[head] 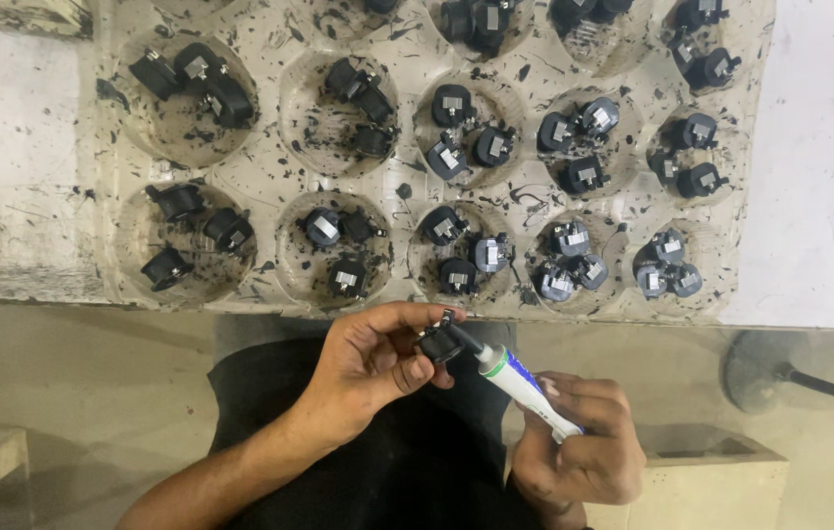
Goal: The person picks small black plug components one at a time from a molded tray and squeezes adhesive from a tube onto each component's metal contacts. They place each treated component back into the tray and continue across the tray, then wipe the tube tip with a blue cloth.
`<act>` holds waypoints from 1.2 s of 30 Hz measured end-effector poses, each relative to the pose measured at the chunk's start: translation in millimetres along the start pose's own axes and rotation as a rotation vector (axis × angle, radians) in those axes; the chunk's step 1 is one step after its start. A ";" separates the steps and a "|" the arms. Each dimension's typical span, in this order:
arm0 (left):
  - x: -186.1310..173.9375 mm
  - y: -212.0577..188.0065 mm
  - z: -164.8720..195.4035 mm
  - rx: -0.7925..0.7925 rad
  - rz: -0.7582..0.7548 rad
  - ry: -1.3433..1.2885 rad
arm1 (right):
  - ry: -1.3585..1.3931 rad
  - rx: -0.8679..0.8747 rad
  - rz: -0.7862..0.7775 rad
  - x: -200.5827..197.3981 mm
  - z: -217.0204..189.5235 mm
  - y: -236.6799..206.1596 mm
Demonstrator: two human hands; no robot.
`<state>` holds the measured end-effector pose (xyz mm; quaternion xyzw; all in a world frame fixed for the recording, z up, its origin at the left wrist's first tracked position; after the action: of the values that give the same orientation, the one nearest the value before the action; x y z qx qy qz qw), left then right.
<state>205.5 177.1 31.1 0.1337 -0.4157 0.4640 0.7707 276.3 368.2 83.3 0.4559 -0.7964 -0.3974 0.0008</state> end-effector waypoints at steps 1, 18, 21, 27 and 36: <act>-0.9 -0.4 -0.2 -0.002 0.000 0.004 | -0.002 0.017 -0.005 -0.2 -0.4 0.0; 0.6 1.5 -5.5 -0.020 -0.026 -0.155 | 0.007 0.044 -0.039 -11.0 4.0 7.6; 11.9 10.6 15.6 0.025 -0.035 0.012 | 0.116 0.016 0.149 -22.0 20.9 8.2; 37.4 77.2 64.2 0.183 -0.065 0.715 | 0.233 0.133 0.507 -59.9 52.7 -8.4; 58.7 292.0 74.8 0.671 -0.357 1.640 | 0.284 0.209 0.472 -82.8 67.0 -24.7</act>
<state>-61.3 324.1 69.8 0.0409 0.4482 0.3841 0.8062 318.3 464.1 51.6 0.3067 -0.9089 -0.2344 0.1576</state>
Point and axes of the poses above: each hand's wrist, its own y-axis towards the middle knuckle, its own x-axis out of the palm, z = x × y, the point moved 3 cm from there along y, towards the middle knuckle, and after that the axes turned 1 degree about y, right-handed, at the moved point
